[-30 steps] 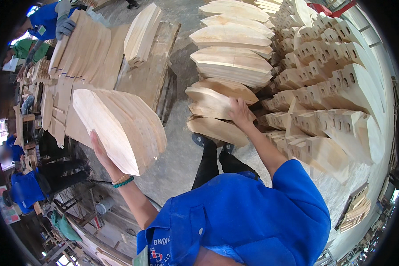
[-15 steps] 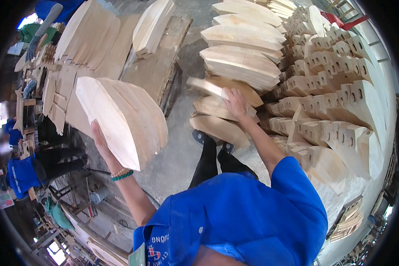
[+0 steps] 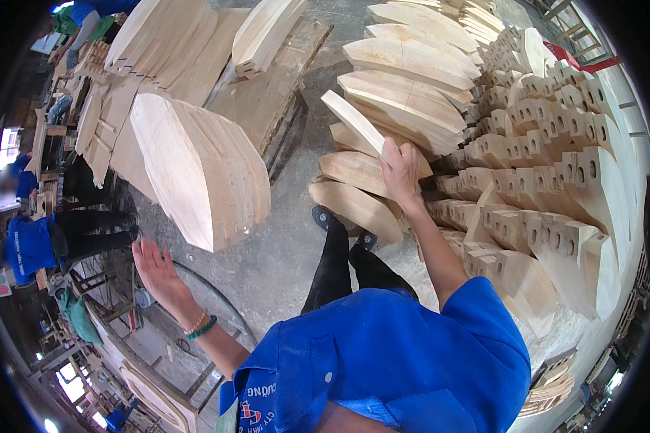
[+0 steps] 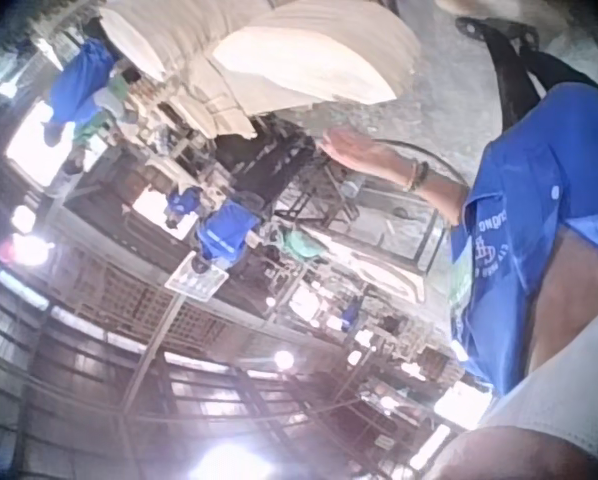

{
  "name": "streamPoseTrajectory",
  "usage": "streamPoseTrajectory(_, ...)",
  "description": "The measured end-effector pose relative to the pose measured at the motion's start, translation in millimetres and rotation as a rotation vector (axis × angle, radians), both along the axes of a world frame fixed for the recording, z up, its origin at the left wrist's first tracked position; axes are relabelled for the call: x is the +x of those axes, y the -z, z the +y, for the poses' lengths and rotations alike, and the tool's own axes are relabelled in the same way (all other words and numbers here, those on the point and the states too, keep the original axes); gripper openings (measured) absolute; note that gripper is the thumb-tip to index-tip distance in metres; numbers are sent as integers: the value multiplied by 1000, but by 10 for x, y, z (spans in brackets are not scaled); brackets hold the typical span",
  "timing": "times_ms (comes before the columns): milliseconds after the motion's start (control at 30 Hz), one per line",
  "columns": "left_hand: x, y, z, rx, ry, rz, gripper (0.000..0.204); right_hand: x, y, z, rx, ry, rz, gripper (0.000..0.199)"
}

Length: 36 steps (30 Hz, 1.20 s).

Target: The person repeatedly picks up light-colored wooden chair parts from a pile, briefly turns them over, and places them onto a growing stack. The person handles the parts one at a time and occasionally adjusts the stack.

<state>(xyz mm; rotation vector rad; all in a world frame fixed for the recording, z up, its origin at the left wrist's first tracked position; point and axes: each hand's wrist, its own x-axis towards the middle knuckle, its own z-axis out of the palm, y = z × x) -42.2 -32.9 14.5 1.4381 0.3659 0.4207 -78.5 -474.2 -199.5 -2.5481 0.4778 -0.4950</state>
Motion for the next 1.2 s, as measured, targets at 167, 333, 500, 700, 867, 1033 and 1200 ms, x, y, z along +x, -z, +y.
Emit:
streamPoseTrajectory(167, -570, -154, 222, -22, -101, 33, 54, 94, 282, -20, -70, -8, 12, 51)
streamPoseTrajectory(333, -883, -331, 413, 76, -212, 2, 52, 7, -48, 90, -2, -43, 46, 48)
streamPoseTrajectory(500, -667, -353, 254, -30, -61, -47, 47, 69, 389, -116, 176, 30, 178, 41)
streamPoseTrajectory(700, -461, -354, 36, -17, 70, -86, 44, 8, -235, -161, 1511, 24, 268, 48)
streamPoseTrajectory(867, -319, -377, -159, 18, 178, -165, 40, -59, -1094, 22, 1464, -148, 162, 49)
streamPoseTrajectory(1033, -318, -793, -670, 784, 407, -439, 45, -226, -2034, 207, 445, -428, -92, 43)
streamPoseTrajectory(1200, -392, -1304, -1209, 1448, 544, -685, 71, -382, -3076, 528, -291, -635, -298, 40)
